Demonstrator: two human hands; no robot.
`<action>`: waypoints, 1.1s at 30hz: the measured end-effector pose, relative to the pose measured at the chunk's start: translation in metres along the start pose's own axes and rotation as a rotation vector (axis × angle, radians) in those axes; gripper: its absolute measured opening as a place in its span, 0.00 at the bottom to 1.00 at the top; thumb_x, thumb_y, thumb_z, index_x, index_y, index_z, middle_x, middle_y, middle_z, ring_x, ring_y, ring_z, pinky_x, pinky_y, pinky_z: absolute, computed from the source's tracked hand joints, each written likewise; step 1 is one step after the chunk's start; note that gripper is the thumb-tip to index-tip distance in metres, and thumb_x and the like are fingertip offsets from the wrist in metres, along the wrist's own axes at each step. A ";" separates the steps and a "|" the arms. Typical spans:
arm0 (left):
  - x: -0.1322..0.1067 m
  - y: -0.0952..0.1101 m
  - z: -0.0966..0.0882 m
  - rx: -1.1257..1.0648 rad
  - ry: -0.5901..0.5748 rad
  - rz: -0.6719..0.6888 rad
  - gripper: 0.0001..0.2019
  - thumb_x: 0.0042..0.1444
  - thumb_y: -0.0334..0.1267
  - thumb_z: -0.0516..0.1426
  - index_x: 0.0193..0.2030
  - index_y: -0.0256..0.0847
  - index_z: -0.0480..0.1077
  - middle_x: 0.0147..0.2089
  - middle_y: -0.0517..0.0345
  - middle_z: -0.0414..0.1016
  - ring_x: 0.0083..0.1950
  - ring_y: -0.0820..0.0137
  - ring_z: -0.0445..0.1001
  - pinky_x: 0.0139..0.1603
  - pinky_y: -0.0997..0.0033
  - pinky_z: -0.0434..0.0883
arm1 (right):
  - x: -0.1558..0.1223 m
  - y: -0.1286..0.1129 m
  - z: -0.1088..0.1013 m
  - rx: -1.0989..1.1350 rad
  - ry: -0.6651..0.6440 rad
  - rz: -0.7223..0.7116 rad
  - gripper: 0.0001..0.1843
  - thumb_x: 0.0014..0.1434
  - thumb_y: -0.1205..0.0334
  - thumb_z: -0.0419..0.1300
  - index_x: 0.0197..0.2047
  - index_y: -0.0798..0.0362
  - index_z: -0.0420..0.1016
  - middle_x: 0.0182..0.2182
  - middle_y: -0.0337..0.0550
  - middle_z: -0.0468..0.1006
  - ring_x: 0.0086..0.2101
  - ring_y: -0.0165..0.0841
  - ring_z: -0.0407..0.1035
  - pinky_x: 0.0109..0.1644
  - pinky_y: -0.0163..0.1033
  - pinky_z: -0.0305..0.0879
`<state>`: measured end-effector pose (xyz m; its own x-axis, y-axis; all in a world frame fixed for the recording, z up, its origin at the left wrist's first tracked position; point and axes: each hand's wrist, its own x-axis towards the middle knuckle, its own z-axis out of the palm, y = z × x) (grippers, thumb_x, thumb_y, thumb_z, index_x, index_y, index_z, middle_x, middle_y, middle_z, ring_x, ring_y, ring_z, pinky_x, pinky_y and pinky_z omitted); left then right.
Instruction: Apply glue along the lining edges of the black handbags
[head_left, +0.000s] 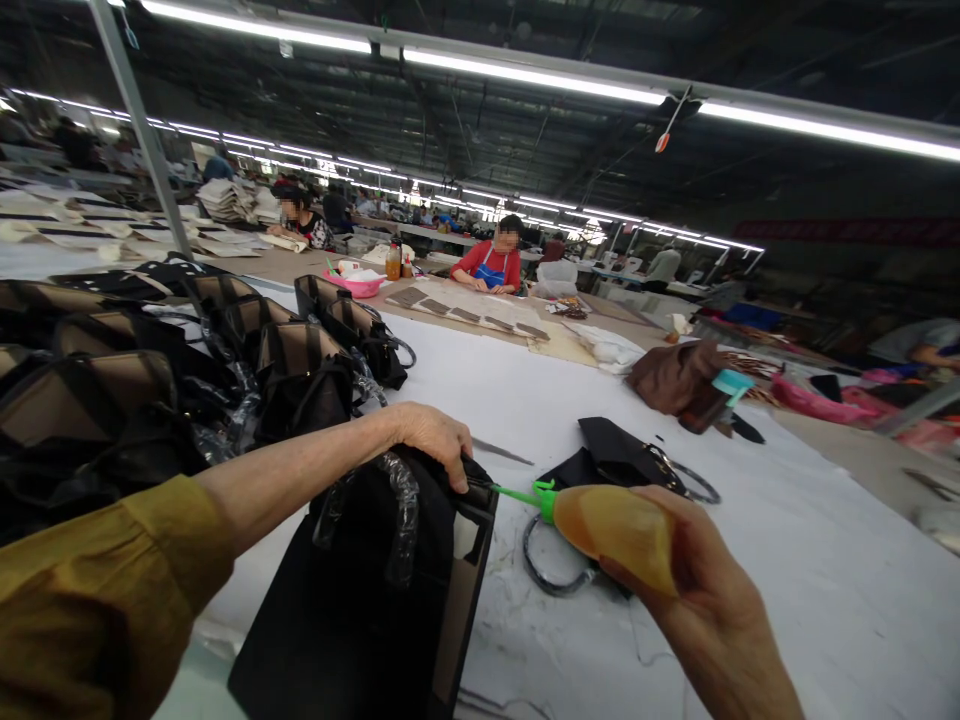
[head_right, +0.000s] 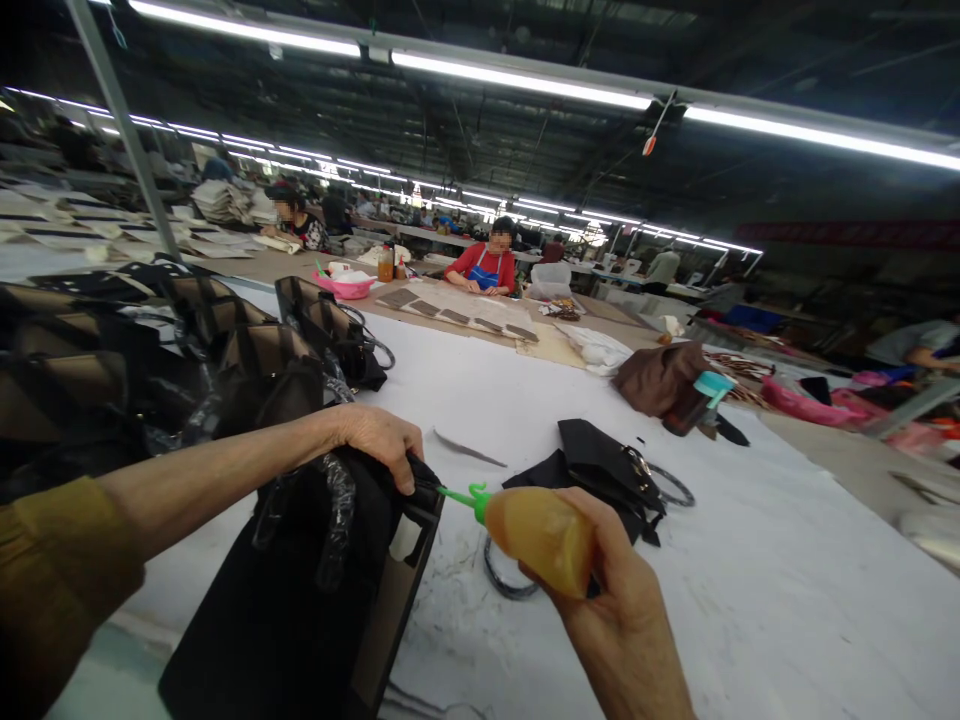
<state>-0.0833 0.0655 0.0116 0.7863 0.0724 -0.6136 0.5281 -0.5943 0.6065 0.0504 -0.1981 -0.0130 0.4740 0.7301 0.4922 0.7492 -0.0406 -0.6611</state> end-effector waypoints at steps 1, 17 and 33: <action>0.000 0.000 0.000 0.002 0.000 -0.003 0.11 0.39 0.39 0.61 0.30 0.37 0.75 0.23 0.62 0.71 0.22 0.74 0.65 0.23 0.76 0.65 | -0.002 0.001 0.001 0.010 0.002 0.013 0.20 0.55 0.52 0.62 0.50 0.44 0.65 0.42 0.37 0.73 0.39 0.36 0.70 0.37 0.31 0.68; 0.000 0.004 0.001 0.041 0.016 0.013 0.13 0.39 0.41 0.61 0.32 0.36 0.74 0.24 0.62 0.72 0.24 0.74 0.66 0.25 0.77 0.65 | -0.011 0.003 -0.003 0.039 -0.077 0.199 0.23 0.50 0.49 0.64 0.47 0.47 0.66 0.36 0.37 0.76 0.34 0.37 0.71 0.34 0.32 0.68; -0.004 0.008 -0.003 0.105 0.067 -0.001 0.12 0.41 0.41 0.60 0.33 0.38 0.75 0.30 0.60 0.76 0.28 0.72 0.69 0.28 0.77 0.66 | -0.014 0.004 0.000 0.029 -0.077 0.095 0.20 0.53 0.53 0.64 0.48 0.47 0.66 0.36 0.36 0.76 0.33 0.34 0.71 0.33 0.29 0.69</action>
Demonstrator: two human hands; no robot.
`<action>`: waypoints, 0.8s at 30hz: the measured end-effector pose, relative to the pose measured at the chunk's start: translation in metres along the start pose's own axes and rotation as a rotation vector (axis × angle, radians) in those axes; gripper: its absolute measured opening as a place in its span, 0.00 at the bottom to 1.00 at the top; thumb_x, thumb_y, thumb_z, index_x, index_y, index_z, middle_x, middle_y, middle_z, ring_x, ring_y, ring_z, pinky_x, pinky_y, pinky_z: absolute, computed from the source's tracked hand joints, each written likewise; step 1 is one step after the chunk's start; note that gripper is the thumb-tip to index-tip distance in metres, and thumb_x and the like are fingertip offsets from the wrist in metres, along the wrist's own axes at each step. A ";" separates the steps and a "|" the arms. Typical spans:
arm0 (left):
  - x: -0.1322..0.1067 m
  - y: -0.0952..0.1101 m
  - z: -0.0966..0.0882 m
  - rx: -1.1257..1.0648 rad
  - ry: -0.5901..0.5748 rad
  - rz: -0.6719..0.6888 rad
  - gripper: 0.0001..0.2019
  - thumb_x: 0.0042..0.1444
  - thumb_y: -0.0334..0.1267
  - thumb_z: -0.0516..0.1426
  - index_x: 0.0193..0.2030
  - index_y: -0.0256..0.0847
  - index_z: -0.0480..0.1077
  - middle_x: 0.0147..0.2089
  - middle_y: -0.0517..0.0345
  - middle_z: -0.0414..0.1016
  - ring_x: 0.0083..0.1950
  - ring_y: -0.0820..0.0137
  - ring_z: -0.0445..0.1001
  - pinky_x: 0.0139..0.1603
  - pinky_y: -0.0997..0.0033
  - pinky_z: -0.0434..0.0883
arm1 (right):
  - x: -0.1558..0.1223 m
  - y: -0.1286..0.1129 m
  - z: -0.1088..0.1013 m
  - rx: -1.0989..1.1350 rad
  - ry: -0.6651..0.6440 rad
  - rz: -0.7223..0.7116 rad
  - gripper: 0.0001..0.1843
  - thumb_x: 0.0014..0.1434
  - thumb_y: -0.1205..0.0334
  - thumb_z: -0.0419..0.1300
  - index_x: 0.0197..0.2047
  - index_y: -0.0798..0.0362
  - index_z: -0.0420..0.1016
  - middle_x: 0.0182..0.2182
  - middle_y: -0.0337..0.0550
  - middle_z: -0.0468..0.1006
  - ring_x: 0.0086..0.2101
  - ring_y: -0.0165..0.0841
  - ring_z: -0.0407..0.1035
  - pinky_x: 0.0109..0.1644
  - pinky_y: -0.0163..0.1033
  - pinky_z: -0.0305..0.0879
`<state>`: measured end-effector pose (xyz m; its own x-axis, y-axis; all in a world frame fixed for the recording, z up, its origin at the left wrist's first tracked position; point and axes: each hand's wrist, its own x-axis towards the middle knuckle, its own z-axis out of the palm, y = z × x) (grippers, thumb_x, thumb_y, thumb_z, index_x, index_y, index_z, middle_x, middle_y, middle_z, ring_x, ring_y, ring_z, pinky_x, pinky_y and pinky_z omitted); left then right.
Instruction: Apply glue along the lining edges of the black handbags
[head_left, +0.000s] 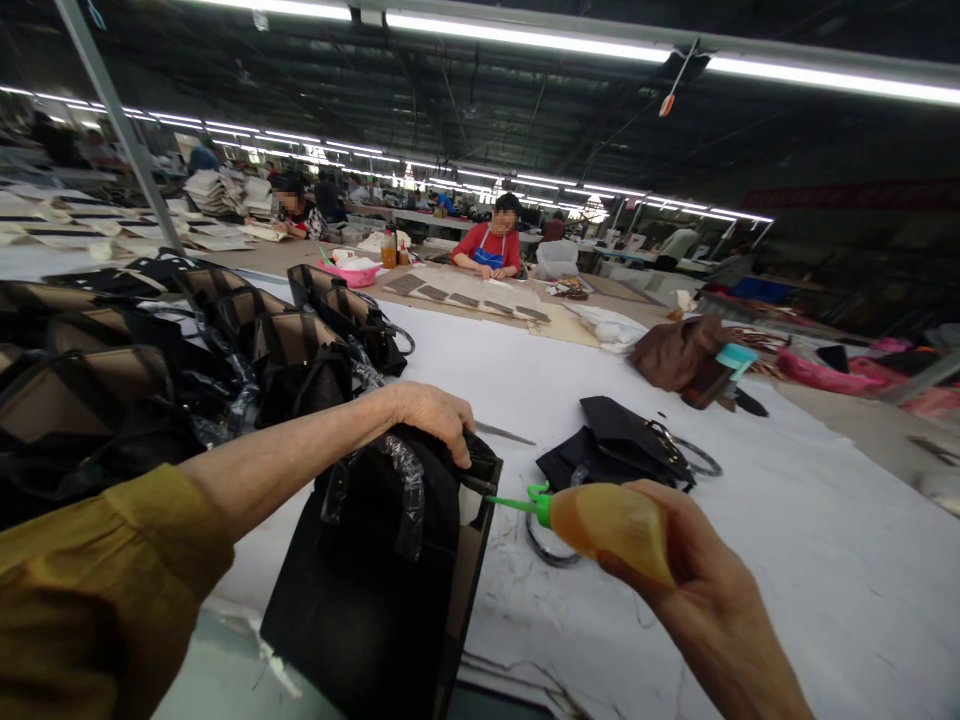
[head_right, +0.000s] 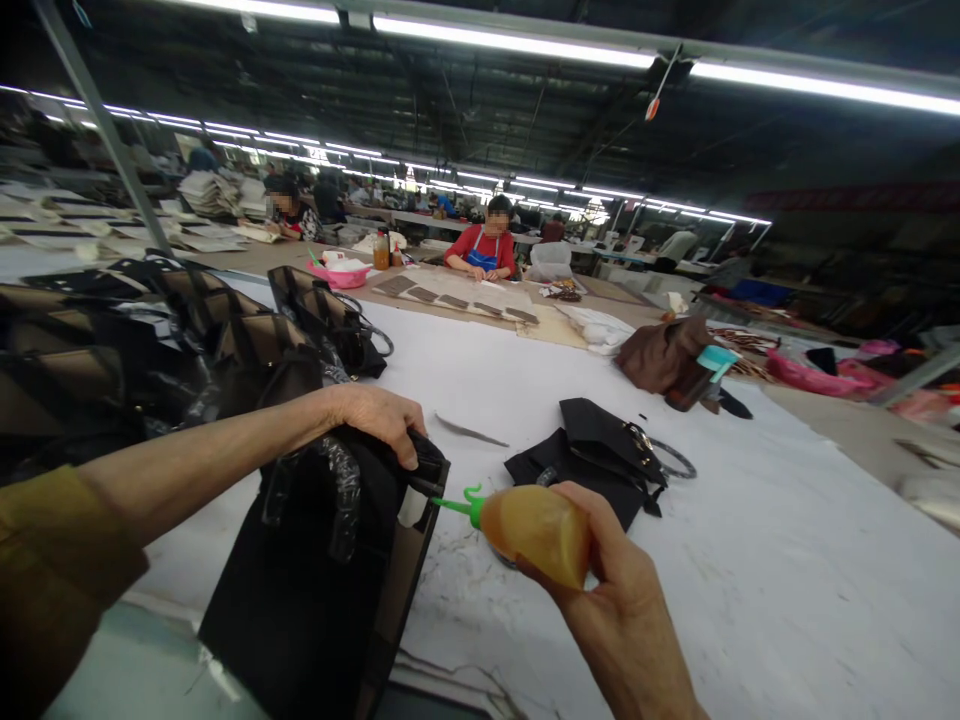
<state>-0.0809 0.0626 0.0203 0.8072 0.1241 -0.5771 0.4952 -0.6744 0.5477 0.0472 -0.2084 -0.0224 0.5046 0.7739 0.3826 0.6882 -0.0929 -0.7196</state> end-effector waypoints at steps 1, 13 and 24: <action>-0.001 0.002 -0.002 0.002 0.001 0.002 0.12 0.41 0.40 0.60 0.33 0.37 0.75 0.29 0.60 0.75 0.28 0.72 0.69 0.28 0.77 0.66 | 0.000 -0.001 0.000 0.005 0.001 -0.001 0.21 0.53 0.53 0.65 0.47 0.47 0.66 0.36 0.36 0.76 0.33 0.35 0.71 0.33 0.29 0.69; -0.020 0.017 -0.029 0.007 0.072 0.053 0.16 0.41 0.43 0.59 0.34 0.34 0.74 0.30 0.56 0.76 0.26 0.72 0.68 0.28 0.75 0.66 | -0.003 -0.009 -0.005 0.033 0.052 0.003 0.22 0.51 0.51 0.65 0.46 0.49 0.68 0.37 0.40 0.76 0.34 0.39 0.72 0.33 0.33 0.70; -0.024 0.019 -0.027 0.147 0.123 0.079 0.14 0.44 0.43 0.57 0.35 0.35 0.74 0.28 0.59 0.74 0.26 0.73 0.67 0.27 0.77 0.64 | -0.008 -0.002 -0.001 -0.055 -0.009 -0.123 0.20 0.53 0.55 0.64 0.48 0.46 0.66 0.39 0.37 0.76 0.34 0.36 0.72 0.37 0.31 0.69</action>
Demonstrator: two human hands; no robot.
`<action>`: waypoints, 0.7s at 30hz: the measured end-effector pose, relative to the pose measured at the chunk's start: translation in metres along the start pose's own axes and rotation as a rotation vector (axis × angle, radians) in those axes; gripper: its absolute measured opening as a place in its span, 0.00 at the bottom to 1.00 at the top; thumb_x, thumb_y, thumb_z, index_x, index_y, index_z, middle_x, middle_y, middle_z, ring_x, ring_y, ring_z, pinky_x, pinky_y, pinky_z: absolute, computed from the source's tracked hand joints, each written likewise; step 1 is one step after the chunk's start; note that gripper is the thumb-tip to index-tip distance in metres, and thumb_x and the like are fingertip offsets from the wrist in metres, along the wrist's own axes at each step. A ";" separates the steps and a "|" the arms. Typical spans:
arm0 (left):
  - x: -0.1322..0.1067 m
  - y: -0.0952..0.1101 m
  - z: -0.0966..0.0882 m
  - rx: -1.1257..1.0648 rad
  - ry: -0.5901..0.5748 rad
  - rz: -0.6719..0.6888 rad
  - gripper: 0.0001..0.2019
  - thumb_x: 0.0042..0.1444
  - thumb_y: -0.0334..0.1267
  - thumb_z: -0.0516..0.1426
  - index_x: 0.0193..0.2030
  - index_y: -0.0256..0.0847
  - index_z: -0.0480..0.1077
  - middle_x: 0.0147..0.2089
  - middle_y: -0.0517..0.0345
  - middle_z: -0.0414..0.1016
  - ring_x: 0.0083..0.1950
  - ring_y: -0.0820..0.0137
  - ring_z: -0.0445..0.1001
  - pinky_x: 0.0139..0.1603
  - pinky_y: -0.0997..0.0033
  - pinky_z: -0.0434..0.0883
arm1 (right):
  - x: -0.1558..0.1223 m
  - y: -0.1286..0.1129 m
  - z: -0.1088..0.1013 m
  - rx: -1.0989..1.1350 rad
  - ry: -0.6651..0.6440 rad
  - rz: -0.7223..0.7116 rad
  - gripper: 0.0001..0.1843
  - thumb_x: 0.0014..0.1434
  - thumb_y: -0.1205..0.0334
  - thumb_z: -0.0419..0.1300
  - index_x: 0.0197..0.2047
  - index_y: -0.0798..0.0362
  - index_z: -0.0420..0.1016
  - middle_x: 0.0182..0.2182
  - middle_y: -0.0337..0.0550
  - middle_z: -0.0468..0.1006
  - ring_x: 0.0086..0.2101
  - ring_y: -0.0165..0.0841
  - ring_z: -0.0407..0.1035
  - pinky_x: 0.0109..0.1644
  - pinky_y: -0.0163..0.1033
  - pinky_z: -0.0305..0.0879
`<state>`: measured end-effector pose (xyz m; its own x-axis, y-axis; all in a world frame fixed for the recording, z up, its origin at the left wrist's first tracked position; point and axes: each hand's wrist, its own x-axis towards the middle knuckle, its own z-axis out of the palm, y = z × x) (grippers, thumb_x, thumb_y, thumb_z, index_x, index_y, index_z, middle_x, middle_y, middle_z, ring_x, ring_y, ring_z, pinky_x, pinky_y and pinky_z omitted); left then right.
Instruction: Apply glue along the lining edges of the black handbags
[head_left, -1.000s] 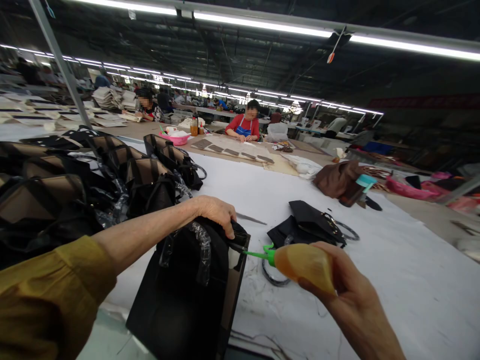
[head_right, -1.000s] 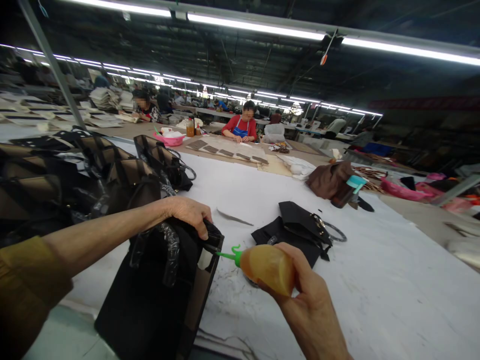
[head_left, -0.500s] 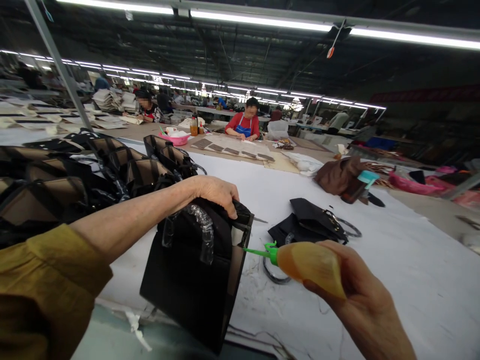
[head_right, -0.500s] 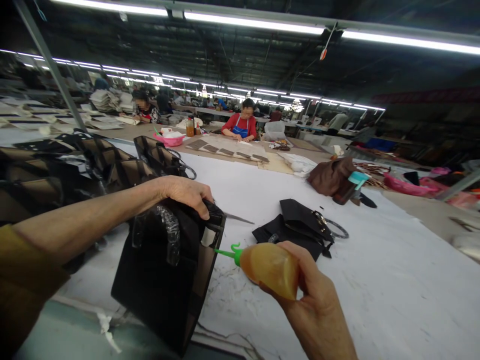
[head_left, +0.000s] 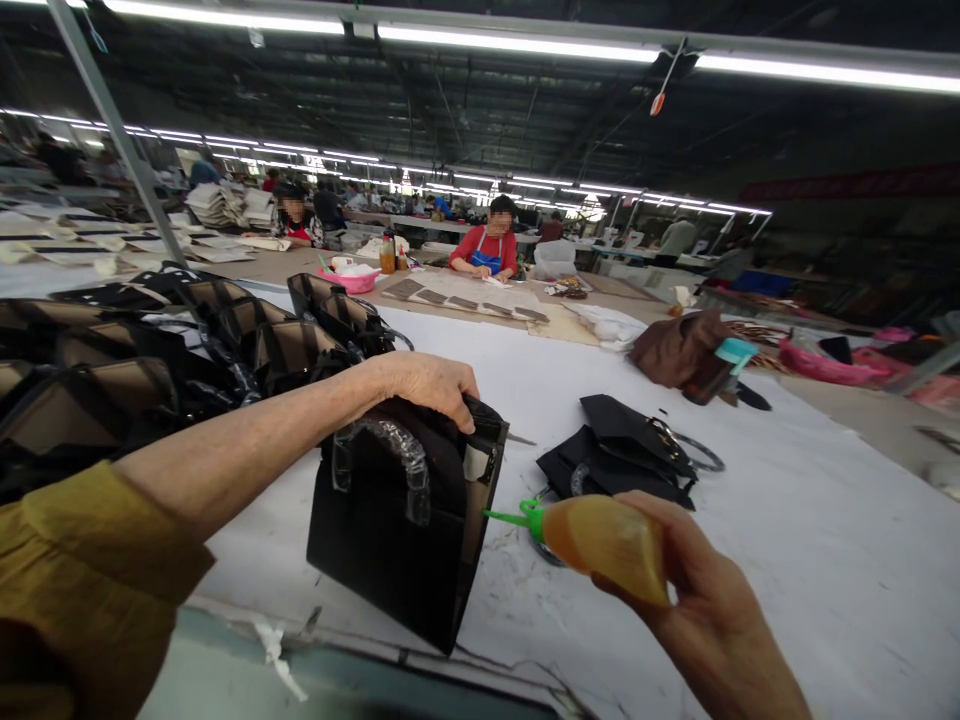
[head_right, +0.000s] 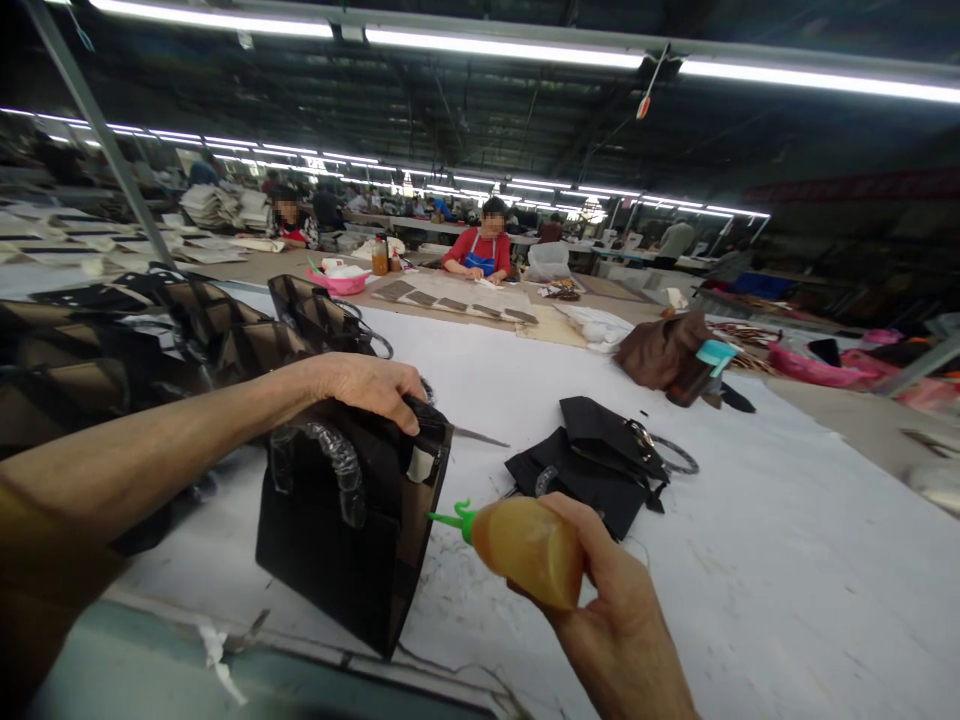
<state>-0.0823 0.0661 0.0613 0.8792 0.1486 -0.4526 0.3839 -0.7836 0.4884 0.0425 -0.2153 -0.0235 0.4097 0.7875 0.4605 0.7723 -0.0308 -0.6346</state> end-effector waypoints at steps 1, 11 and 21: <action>-0.001 0.000 -0.001 0.008 0.006 0.000 0.14 0.45 0.43 0.57 0.34 0.35 0.74 0.27 0.59 0.73 0.25 0.73 0.66 0.26 0.78 0.63 | 0.000 0.001 0.001 0.000 -0.012 0.005 0.20 0.53 0.55 0.64 0.48 0.47 0.66 0.39 0.38 0.76 0.35 0.36 0.72 0.37 0.32 0.69; -0.014 0.002 0.005 0.141 0.134 0.099 0.08 0.50 0.37 0.56 0.30 0.36 0.73 0.23 0.65 0.66 0.26 0.76 0.62 0.25 0.80 0.57 | -0.007 0.016 0.019 0.020 -0.078 0.057 0.21 0.55 0.55 0.62 0.50 0.49 0.64 0.40 0.43 0.76 0.37 0.40 0.71 0.39 0.37 0.68; -0.019 0.002 0.025 0.201 0.214 0.096 0.04 0.52 0.32 0.56 0.30 0.36 0.72 0.22 0.65 0.65 0.26 0.76 0.62 0.25 0.79 0.56 | -0.001 -0.001 0.027 0.141 0.082 0.181 0.18 0.55 0.56 0.60 0.49 0.46 0.65 0.42 0.38 0.73 0.39 0.38 0.68 0.42 0.36 0.64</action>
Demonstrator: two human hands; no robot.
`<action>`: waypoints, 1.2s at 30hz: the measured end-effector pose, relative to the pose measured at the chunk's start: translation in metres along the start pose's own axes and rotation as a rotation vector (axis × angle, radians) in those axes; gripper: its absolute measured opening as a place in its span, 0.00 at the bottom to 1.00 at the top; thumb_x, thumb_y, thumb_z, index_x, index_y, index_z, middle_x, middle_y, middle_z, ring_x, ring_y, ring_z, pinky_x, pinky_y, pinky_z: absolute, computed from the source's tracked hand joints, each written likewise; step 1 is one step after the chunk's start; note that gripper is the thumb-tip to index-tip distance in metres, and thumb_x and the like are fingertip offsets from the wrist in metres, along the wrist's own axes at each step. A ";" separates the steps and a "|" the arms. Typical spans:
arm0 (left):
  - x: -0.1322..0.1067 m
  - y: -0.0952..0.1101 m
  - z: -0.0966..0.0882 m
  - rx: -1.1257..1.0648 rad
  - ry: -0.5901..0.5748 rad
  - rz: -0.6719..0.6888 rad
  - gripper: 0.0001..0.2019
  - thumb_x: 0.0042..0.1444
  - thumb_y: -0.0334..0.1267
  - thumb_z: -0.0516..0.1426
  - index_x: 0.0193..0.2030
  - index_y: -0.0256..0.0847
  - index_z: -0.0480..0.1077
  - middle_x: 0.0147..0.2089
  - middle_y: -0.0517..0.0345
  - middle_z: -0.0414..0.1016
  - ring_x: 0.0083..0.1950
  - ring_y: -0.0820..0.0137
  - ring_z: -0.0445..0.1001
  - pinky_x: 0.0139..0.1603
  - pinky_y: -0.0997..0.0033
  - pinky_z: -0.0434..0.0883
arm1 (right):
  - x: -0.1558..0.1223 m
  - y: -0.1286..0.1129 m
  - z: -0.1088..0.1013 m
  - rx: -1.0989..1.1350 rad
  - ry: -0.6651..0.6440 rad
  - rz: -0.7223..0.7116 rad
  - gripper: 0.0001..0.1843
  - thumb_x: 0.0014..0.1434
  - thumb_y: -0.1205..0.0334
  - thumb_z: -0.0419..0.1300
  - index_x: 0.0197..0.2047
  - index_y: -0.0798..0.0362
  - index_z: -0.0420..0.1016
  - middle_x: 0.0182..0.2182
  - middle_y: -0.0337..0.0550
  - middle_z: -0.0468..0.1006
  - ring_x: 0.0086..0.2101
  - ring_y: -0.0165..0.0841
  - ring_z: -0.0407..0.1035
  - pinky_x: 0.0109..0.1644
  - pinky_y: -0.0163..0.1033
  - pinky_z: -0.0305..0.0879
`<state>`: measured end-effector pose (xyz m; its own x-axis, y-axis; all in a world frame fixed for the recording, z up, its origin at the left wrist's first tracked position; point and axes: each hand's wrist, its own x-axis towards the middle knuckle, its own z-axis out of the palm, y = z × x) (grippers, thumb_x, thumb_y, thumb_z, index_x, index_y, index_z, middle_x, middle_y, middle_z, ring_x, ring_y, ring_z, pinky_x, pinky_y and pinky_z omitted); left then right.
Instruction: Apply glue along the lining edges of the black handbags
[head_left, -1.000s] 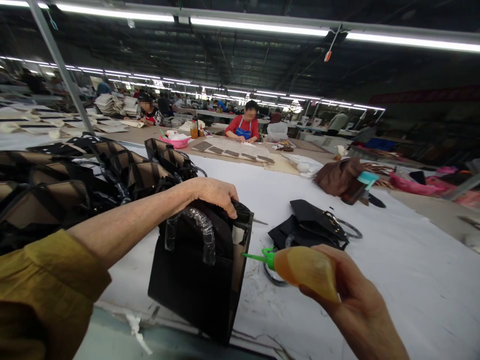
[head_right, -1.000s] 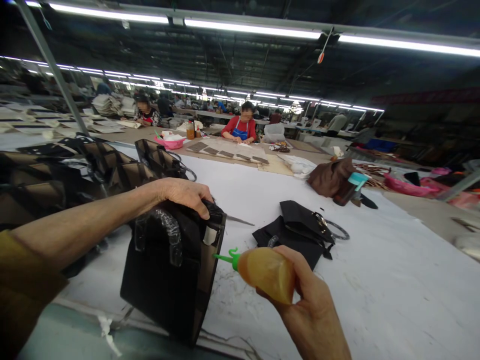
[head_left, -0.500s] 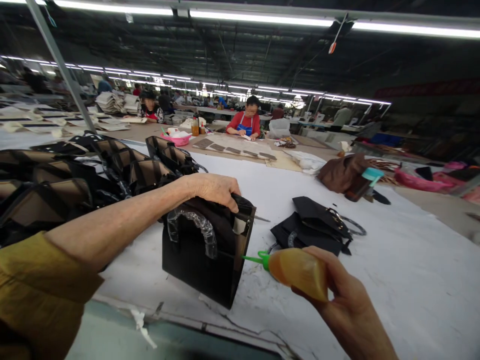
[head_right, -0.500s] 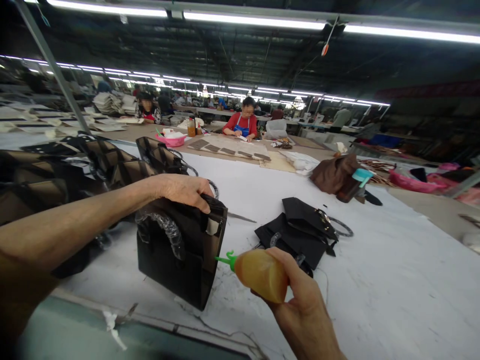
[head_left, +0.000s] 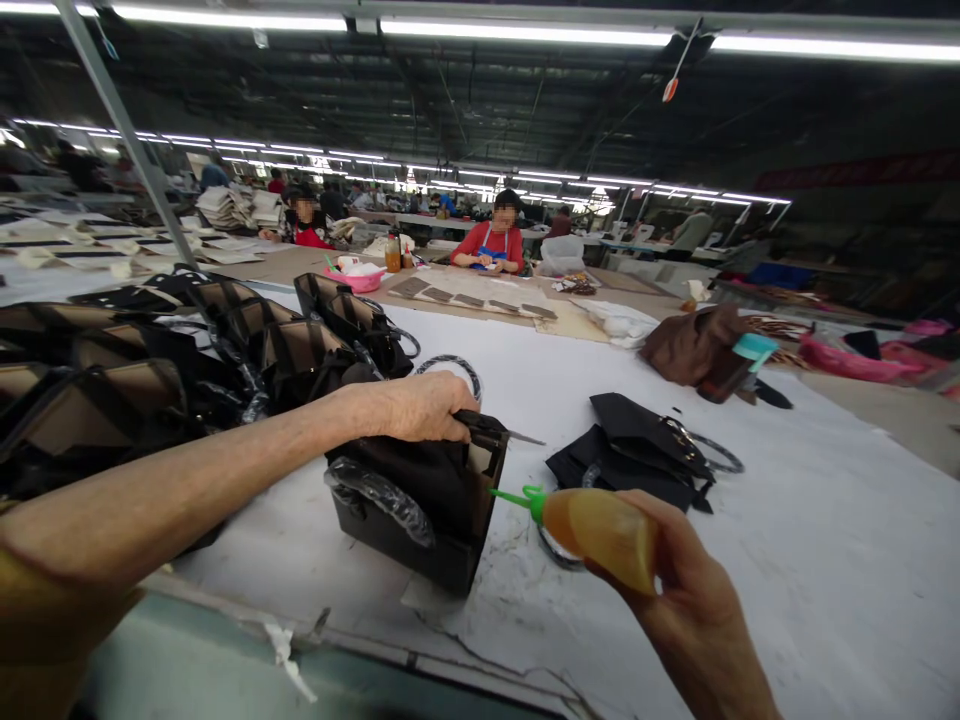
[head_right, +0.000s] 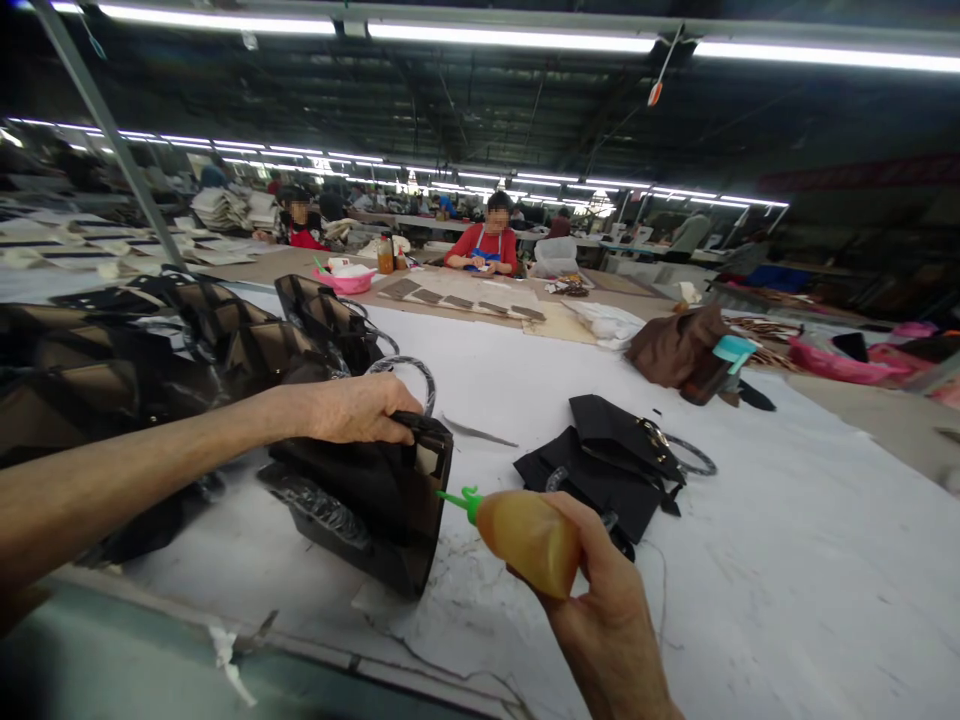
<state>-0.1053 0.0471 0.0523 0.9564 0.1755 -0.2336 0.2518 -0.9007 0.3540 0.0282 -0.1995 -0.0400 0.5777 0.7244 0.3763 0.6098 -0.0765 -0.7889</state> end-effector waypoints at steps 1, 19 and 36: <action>0.000 0.000 0.001 -0.003 -0.003 0.000 0.05 0.52 0.32 0.56 0.31 0.36 0.73 0.22 0.64 0.66 0.26 0.75 0.63 0.26 0.79 0.57 | 0.001 -0.002 -0.001 0.000 0.014 -0.011 0.18 0.55 0.56 0.60 0.49 0.46 0.65 0.43 0.38 0.73 0.40 0.38 0.68 0.42 0.36 0.64; -0.010 0.006 0.023 0.107 0.118 -0.005 0.04 0.49 0.33 0.56 0.30 0.39 0.72 0.25 0.62 0.71 0.27 0.74 0.67 0.26 0.78 0.58 | -0.005 0.021 -0.003 -0.095 -0.107 -0.204 0.21 0.54 0.69 0.54 0.51 0.43 0.64 0.44 0.34 0.73 0.42 0.32 0.69 0.43 0.29 0.64; -0.026 0.020 0.041 0.188 0.114 -0.029 0.02 0.54 0.33 0.56 0.32 0.39 0.70 0.33 0.57 0.73 0.37 0.69 0.72 0.37 0.75 0.64 | -0.030 0.076 0.027 -0.026 -0.161 0.053 0.22 0.54 0.61 0.58 0.52 0.46 0.65 0.45 0.43 0.72 0.43 0.42 0.66 0.46 0.45 0.61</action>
<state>-0.1314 0.0086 0.0280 0.9625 0.2361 -0.1339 0.2570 -0.9512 0.1709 0.0425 -0.2088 -0.1238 0.5163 0.8190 0.2504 0.5961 -0.1338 -0.7917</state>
